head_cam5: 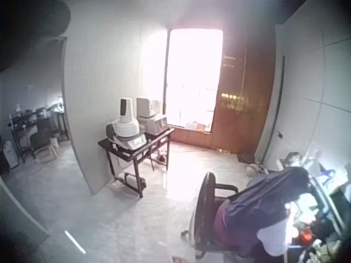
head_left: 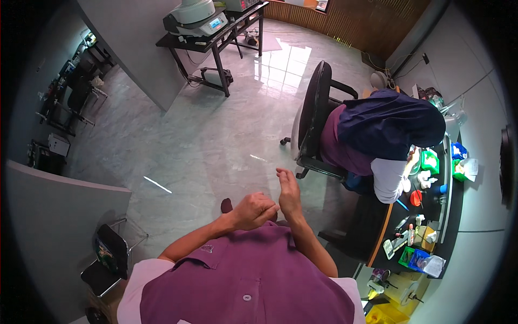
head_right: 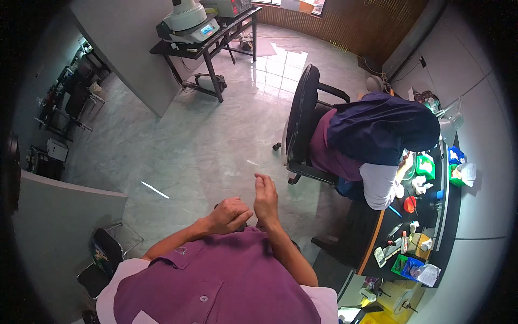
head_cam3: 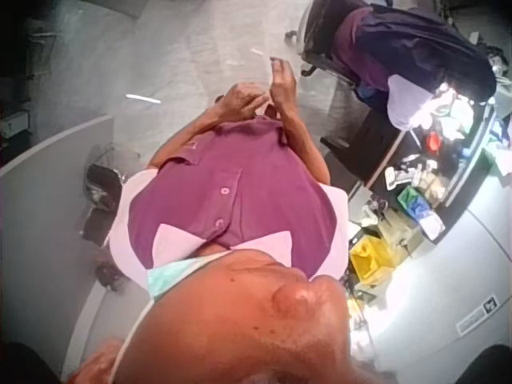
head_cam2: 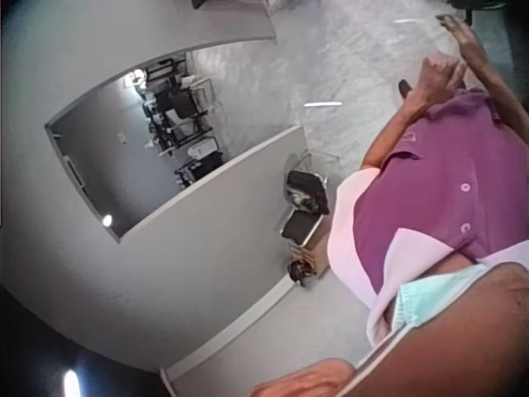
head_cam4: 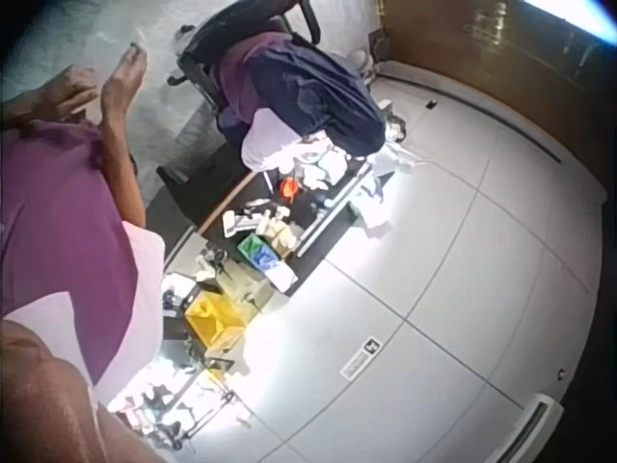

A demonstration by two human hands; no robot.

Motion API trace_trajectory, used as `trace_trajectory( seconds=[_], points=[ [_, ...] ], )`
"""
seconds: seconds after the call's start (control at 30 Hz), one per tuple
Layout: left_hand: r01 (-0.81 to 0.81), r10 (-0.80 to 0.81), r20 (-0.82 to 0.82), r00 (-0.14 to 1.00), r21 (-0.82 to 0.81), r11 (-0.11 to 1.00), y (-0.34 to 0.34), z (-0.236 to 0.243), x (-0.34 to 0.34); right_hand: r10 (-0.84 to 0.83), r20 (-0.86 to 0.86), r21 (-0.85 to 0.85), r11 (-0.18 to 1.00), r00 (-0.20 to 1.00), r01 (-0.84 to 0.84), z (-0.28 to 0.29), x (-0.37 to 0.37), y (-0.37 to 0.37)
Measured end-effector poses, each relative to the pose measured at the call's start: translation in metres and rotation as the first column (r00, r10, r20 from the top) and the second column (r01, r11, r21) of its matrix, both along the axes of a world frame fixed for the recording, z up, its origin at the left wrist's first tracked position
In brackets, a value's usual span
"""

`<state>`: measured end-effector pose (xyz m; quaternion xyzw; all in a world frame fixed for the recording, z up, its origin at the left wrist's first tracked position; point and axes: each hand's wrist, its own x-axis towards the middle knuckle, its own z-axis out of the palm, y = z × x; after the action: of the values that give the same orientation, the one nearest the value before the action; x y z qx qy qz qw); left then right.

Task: The person applies colored stains to a dental crown using a brush and then places the crown into a dental furnace.

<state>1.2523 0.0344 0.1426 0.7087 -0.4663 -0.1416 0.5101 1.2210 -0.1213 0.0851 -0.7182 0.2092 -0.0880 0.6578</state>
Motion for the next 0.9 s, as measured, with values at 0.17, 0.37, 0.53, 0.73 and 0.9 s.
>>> trace_trajectory(
  seconds=[0.17,0.37,0.53,0.73,0.9],
  points=[
    [-0.162,0.188,-0.377,0.907,0.1,0.982,0.006,-0.01,0.002,0.041,-0.149,0.168,0.986,0.988,-0.016,-0.005,-0.027,-0.015],
    [-0.337,0.268,-0.582,0.768,-0.011,0.941,0.021,-0.036,0.009,0.06,-0.116,0.143,0.989,0.991,-0.043,0.012,-0.034,-0.026],
    [-0.431,0.358,-0.559,0.748,0.001,0.902,0.026,-0.048,0.016,0.027,-0.083,0.159,0.987,0.996,-0.014,0.022,-0.034,-0.037],
    [-0.481,0.396,-0.563,0.725,-0.003,0.877,0.026,-0.037,0.019,-0.003,-0.1,0.172,0.985,0.995,0.02,0.027,-0.041,-0.058],
    [-0.453,0.369,-0.596,0.713,0.009,0.891,0.039,-0.049,0.019,-0.034,-0.103,0.187,0.981,0.994,0.053,0.033,-0.04,-0.064]
  ],
)
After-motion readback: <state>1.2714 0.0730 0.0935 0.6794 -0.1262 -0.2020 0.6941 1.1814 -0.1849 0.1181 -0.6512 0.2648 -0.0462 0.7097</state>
